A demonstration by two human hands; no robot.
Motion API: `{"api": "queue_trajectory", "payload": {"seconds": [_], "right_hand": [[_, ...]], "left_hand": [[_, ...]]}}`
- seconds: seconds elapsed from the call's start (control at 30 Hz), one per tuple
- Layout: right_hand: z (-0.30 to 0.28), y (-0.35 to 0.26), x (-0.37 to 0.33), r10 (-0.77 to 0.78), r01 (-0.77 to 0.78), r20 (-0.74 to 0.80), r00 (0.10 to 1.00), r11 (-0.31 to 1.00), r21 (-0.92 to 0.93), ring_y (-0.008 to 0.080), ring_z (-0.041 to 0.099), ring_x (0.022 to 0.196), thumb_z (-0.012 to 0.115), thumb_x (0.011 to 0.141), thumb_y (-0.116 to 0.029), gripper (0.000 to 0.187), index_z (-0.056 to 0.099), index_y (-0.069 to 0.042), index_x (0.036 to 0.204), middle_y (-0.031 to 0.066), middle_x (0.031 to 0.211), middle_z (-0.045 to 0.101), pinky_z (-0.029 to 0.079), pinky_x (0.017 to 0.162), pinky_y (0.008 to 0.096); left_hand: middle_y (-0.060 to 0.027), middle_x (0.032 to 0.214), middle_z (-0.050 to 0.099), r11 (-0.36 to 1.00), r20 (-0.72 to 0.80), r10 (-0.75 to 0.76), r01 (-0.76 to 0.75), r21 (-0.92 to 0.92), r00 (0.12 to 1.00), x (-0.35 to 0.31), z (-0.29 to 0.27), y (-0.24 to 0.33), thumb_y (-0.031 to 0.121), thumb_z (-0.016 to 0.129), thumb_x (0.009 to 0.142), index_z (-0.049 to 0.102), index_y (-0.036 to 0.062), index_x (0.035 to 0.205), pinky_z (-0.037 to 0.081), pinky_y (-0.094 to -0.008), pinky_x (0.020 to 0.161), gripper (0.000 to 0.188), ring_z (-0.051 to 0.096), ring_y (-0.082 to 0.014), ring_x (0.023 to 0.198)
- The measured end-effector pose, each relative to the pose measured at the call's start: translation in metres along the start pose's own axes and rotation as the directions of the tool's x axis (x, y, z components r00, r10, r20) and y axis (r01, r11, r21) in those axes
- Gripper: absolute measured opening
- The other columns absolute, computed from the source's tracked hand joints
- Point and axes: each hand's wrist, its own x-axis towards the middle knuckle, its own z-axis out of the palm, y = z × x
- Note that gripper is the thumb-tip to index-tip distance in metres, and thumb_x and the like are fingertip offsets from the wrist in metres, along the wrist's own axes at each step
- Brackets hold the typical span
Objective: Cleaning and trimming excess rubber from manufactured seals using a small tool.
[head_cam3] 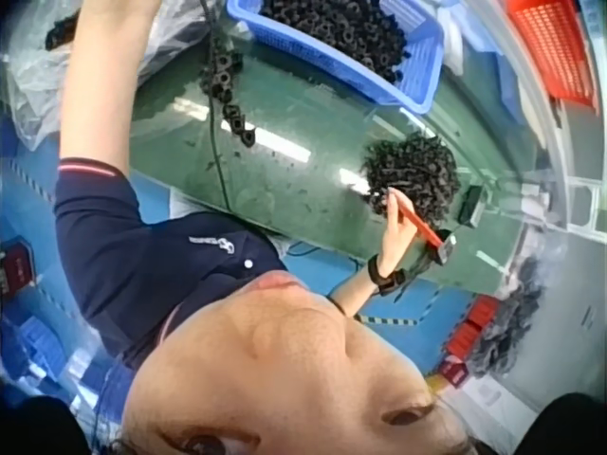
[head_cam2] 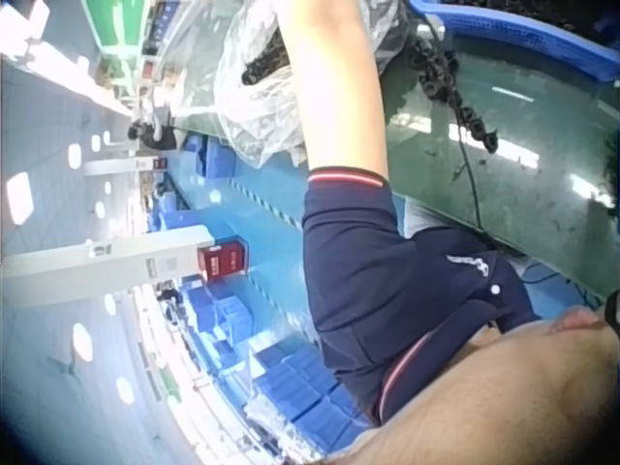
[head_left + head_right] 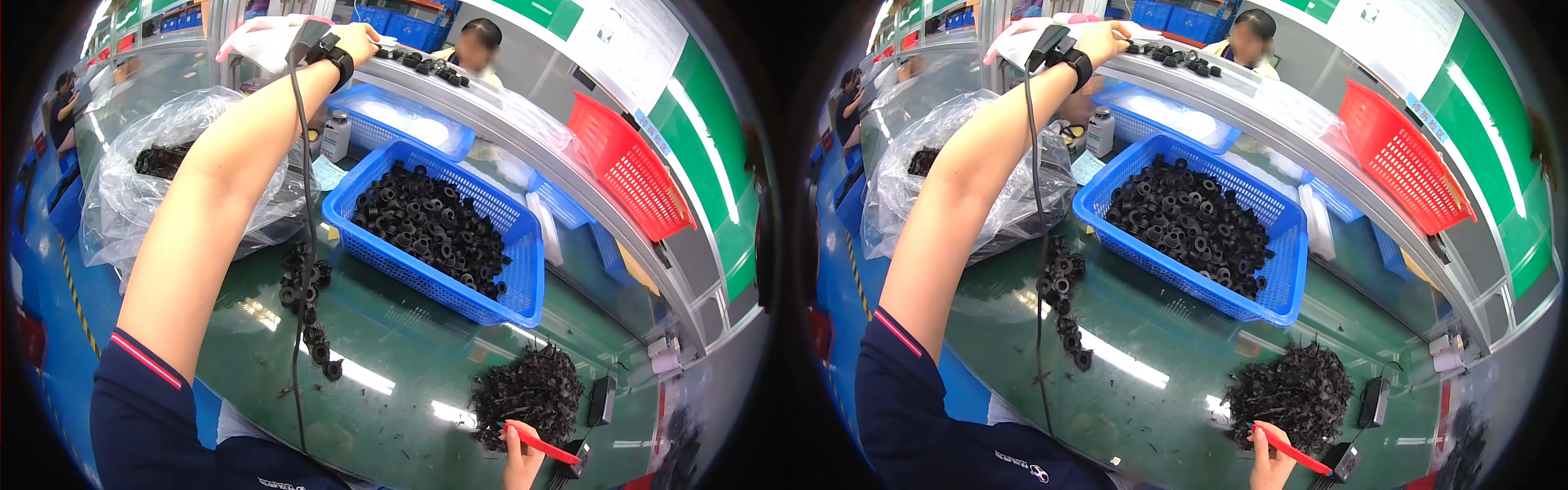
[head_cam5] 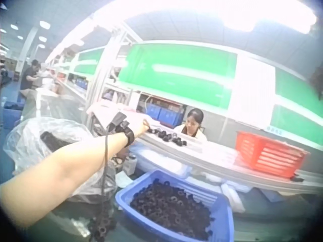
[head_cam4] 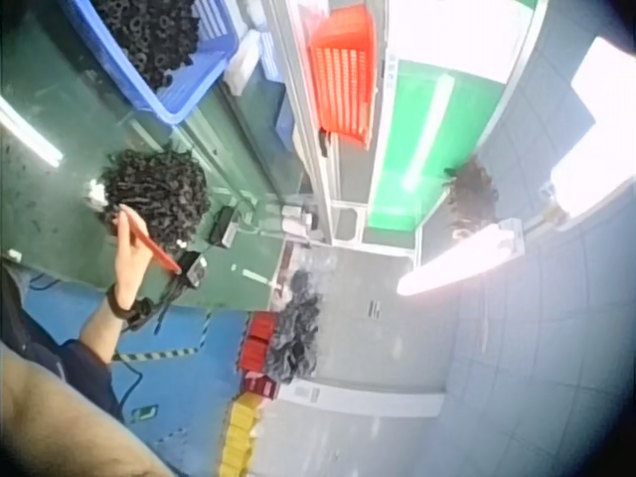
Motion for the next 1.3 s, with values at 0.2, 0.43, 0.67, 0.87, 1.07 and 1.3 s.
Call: {"api": "queue_trajectory", "payload": {"seconds": [0.2, 0.43, 0.67, 0.87, 1.07, 1.3], "right_hand": [[-0.005, 0.0, -0.005, 0.025, -0.025, 0.004, 1.0, 1.0, 0.017, 0.0097, 0.053, 0.07, 0.054, 0.082, -0.007, 0.014, 0.059, 0.0, 0.093, 0.0042, 0.081, 0.059, 0.041, 0.065, 0.0215], [-0.004, 0.009, -0.001, -0.175, 0.125, -0.079, 0.981, 0.896, -0.426, 0.0176, 0.055, 0.081, 0.056, 0.081, -0.012, 0.018, 0.058, -0.001, 0.095, 0.0105, 0.096, 0.057, 0.042, 0.073, 0.025], [-0.055, 0.007, 0.019, 0.026, -0.084, -0.289, 0.957, 0.979, -0.188, 0.007, 0.048, 0.058, 0.053, 0.083, -0.015, 0.017, 0.058, 0.0, 0.088, 0.0017, 0.072, 0.053, 0.035, 0.052, 0.0202], [-0.089, -0.033, 0.023, -0.433, -0.084, -0.452, 0.779, 0.644, -0.761, 0.0168, 0.053, 0.084, 0.052, 0.083, -0.016, 0.018, 0.061, -0.002, 0.09, 0.0087, 0.089, 0.056, 0.041, 0.074, 0.0305], [-0.008, -0.056, -0.004, -0.546, 0.253, -0.284, 0.788, 0.708, -0.659, 0.0317, 0.029, 0.121, 0.056, 0.076, -0.006, 0.011, 0.064, -0.004, 0.083, 0.0117, 0.12, 0.045, 0.023, 0.098, 0.042], [0.065, -0.04, -0.026, -0.377, 0.383, 0.069, 0.924, 0.904, -0.188, 0.032, 0.032, 0.119, 0.064, 0.069, -0.006, 0.016, 0.067, -0.011, 0.084, 0.0119, 0.117, 0.047, 0.025, 0.097, 0.0401]], "left_hand": [[-0.0106, 0.086, 0.063, 0.995, 0.007, 0.02, -0.021, 0.098, 1.0, -0.001, -0.001, 0.003, 0.017, 0.054, 0.069, 0.064, 0.0137, 0.088, 0.044, -0.0324, 0.075, 0.022, 0.059, -0.0244, 0.082], [-0.0168, 0.094, 0.057, 0.988, -0.245, 0.151, -0.144, 0.046, 0.958, -0.013, -0.02, -0.002, 0.01, 0.05, 0.071, 0.056, 0.0064, 0.1, 0.042, -0.0376, 0.08, 0.03, 0.054, -0.0306, 0.092], [-0.0133, 0.09, 0.057, 0.89, 0.139, 0.339, -0.27, -0.368, 0.93, -0.14, -0.134, 0.109, 0.009, 0.048, 0.076, 0.054, 0.0057, 0.101, 0.042, -0.0333, 0.075, 0.025, 0.054, -0.0252, 0.082], [-0.0086, 0.092, 0.056, 0.769, 0.376, 0.637, -0.52, -0.372, 0.673, -0.237, -0.177, 0.119, 0.007, 0.057, 0.072, 0.057, 0.0056, 0.09, 0.04, -0.0354, 0.077, 0.017, 0.053, -0.0255, 0.086], [-0.0168, 0.127, 0.032, 0.933, 0.75, 0.342, -0.302, -0.197, 0.567, -0.34, -0.17, 0.061, 0.027, 0.063, 0.073, 0.04, 0.0104, 0.121, 0.027, -0.0422, 0.095, 0.056, 0.027, -0.0339, 0.12], [-0.0129, 0.122, 0.04, 0.969, 0.7, 0.199, -0.244, -0.036, 0.686, -0.389, -0.149, 0.024, 0.018, 0.062, 0.071, 0.045, 0.0123, 0.118, 0.032, -0.04, 0.092, 0.051, 0.033, -0.0315, 0.117]]}}
